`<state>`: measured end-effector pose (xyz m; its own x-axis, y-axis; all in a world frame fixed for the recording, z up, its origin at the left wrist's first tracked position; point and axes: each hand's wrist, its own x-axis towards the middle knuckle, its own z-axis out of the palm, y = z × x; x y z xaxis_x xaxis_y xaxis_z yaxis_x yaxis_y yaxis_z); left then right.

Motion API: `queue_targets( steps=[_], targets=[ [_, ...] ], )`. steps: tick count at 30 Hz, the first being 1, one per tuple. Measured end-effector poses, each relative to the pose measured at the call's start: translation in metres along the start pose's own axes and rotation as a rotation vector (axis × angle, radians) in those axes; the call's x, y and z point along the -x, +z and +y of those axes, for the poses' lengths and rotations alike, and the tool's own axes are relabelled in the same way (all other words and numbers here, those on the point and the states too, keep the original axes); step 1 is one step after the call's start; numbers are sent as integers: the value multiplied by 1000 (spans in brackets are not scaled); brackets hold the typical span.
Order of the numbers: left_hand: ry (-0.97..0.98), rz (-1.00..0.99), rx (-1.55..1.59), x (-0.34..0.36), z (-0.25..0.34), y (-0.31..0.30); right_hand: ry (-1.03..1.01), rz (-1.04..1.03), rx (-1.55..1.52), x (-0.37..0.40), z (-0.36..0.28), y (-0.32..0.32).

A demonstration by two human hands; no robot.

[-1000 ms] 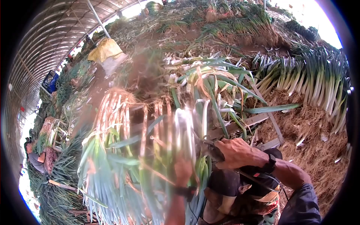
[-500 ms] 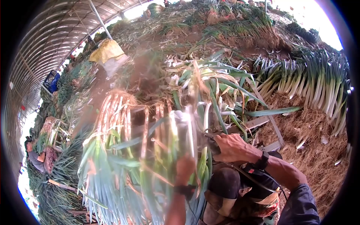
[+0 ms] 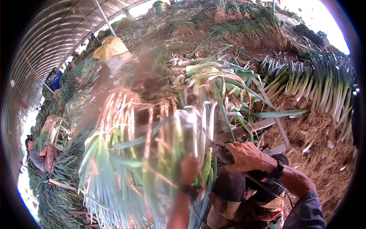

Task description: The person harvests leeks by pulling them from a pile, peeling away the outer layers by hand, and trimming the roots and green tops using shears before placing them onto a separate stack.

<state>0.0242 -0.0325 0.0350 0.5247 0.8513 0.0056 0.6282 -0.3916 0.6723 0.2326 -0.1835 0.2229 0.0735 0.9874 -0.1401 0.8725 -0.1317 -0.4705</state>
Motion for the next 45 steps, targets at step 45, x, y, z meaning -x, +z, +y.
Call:
queue_targets(
  steps=[45],
  targets=[
    [-221,-25,-247,-2,-36,-72,-182,-330,20,-54,-52,37]
  ],
)
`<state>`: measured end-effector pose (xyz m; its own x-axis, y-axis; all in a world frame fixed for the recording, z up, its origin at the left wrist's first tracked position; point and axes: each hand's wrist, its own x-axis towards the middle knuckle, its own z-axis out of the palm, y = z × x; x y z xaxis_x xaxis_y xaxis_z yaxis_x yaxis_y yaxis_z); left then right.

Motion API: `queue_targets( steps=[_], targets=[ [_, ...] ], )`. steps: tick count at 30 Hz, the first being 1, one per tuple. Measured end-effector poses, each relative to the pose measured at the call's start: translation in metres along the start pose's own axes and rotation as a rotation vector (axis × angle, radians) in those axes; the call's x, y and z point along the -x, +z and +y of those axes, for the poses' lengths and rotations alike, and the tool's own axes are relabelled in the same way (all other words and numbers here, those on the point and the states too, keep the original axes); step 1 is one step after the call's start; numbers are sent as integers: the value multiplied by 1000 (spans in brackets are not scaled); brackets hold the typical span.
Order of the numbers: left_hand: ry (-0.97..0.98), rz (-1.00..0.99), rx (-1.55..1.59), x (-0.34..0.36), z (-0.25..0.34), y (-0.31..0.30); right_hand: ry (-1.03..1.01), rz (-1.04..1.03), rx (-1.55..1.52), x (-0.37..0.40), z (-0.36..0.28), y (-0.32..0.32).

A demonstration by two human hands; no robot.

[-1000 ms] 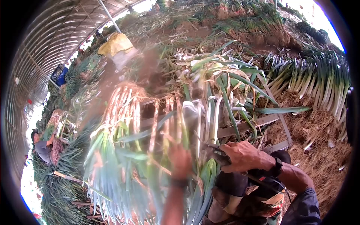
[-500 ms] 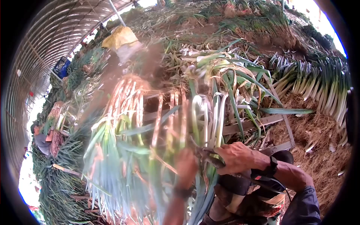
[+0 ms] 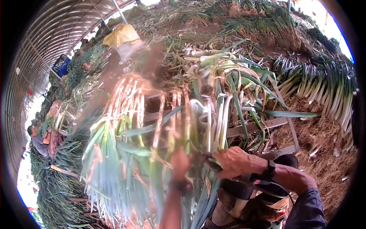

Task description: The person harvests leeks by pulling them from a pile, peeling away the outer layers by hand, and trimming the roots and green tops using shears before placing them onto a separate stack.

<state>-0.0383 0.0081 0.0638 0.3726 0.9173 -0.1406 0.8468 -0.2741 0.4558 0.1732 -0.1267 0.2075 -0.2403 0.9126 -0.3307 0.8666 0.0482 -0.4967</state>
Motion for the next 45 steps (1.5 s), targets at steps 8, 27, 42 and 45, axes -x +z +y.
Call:
queue_targets(
  steps=[8,27,42,45],
  targets=[
    [0,-37,-28,-6,14,-1,7,182,-35,-29,13,-12],
    [-4,38,5,-14,6,23,63,342,22,-136,67,-28],
    [141,-71,119,-26,-16,12,-4,150,-165,-16,31,-41],
    [249,-65,576,-31,-56,46,-72,233,-110,12,21,-31]
  ],
)
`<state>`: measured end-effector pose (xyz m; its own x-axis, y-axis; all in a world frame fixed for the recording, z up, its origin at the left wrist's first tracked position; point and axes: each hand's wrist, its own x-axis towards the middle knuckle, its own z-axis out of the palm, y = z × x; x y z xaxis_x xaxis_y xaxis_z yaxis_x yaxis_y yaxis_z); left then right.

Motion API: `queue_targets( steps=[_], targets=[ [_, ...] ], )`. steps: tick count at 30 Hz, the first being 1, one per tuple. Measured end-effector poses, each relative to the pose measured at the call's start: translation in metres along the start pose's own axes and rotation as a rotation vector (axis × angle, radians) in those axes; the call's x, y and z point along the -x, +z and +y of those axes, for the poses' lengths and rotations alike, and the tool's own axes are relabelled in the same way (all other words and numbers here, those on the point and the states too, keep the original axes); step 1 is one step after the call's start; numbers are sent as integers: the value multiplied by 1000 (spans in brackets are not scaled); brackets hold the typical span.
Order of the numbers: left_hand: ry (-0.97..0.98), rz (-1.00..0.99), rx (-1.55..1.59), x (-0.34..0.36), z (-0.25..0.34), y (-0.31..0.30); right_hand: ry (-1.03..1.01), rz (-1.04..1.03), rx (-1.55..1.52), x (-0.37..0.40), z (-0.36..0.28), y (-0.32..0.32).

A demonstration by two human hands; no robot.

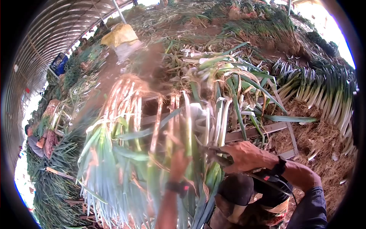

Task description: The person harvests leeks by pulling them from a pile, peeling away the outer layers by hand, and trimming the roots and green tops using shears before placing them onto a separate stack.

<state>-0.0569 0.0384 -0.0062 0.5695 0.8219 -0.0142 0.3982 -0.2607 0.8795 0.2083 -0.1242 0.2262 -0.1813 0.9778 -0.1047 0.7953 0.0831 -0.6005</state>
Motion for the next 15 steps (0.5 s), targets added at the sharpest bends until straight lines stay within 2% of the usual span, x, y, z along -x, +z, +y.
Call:
queue_targets(
  steps=[3,4,7,11,15],
  targets=[
    [-27,-43,-113,11,68,-21,-12,1,-69,16,-11,-1],
    [43,15,-98,10,49,-14,10,-23,-58,20,-7,4],
    [-57,-18,-220,4,44,-12,-13,-25,-54,26,-10,7],
    [-145,-3,-178,6,56,-7,-66,-82,-93,30,-15,7],
    [-135,7,-178,6,52,-5,-171,-93,-84,28,-16,12]
  ],
)
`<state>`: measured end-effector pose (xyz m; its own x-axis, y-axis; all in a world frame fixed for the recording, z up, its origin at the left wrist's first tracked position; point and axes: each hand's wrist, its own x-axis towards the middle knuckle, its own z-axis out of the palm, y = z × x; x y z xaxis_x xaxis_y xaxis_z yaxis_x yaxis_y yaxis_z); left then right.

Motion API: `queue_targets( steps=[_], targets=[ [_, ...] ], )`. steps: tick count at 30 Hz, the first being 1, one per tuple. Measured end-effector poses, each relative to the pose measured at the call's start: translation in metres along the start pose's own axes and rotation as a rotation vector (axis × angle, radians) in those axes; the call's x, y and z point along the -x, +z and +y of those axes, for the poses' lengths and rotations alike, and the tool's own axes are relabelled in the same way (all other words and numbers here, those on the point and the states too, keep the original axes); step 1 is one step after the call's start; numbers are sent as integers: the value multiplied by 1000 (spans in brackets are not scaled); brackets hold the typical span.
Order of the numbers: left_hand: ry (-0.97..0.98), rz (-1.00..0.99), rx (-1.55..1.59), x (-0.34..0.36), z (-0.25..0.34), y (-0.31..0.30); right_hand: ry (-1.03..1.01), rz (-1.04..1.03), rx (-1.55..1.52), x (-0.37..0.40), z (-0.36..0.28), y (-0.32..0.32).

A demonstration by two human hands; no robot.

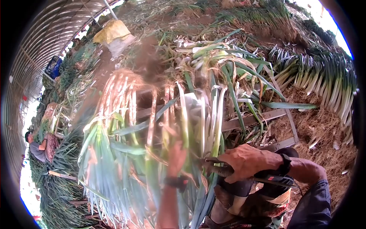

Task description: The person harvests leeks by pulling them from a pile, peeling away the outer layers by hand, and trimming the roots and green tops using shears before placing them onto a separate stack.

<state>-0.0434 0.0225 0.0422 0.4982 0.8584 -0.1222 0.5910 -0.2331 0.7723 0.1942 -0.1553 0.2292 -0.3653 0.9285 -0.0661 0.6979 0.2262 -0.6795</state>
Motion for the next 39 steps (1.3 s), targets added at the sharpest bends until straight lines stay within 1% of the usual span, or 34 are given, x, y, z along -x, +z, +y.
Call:
queue_targets(
  steps=[2,4,6,8,9,12,14,15,17,20,22,23,25,26,28,30,32,35,38,39],
  targets=[
    [-37,37,-21,-2,-9,6,8,-58,36,-1,4,4],
    [-19,62,20,0,-13,8,33,-105,68,-1,5,4],
    [-28,75,34,2,-4,5,71,-140,97,-3,1,-1],
    [-61,75,22,4,6,0,146,-133,109,-6,4,0],
    [-46,89,23,5,9,0,183,-128,116,-8,7,1],
    [-5,145,22,5,11,4,80,32,131,-14,18,6],
    [22,203,19,2,4,10,197,-12,128,-21,21,5],
    [14,195,6,1,-1,13,256,-34,126,-25,21,3],
    [0,179,-19,-2,-3,14,283,-30,115,-31,22,0],
    [-92,100,10,0,6,10,298,-11,135,-38,26,-3],
    [-47,116,-12,-5,-14,20,308,9,150,-43,29,-5],
    [-25,124,-23,-6,-14,21,317,20,151,-45,30,-6],
    [-64,112,-54,-7,-14,23,328,27,160,-51,37,-5],
    [-84,106,-69,-6,-9,23,330,22,168,-55,43,-3],
    [-81,-20,-126,-4,20,11,329,35,175,-59,47,-4],
    [-93,-60,-196,-7,32,11,322,72,174,-66,46,-7],
    [-121,-14,-279,-8,33,21,347,89,123,-73,44,-11],
    [1,40,-425,-5,30,28,382,78,98,-85,56,-11],
    [-26,-57,-522,-5,28,31,392,79,159,-98,70,-12],
    [-24,-15,-532,-4,29,32,392,86,189,-102,72,-15]
  ],
)
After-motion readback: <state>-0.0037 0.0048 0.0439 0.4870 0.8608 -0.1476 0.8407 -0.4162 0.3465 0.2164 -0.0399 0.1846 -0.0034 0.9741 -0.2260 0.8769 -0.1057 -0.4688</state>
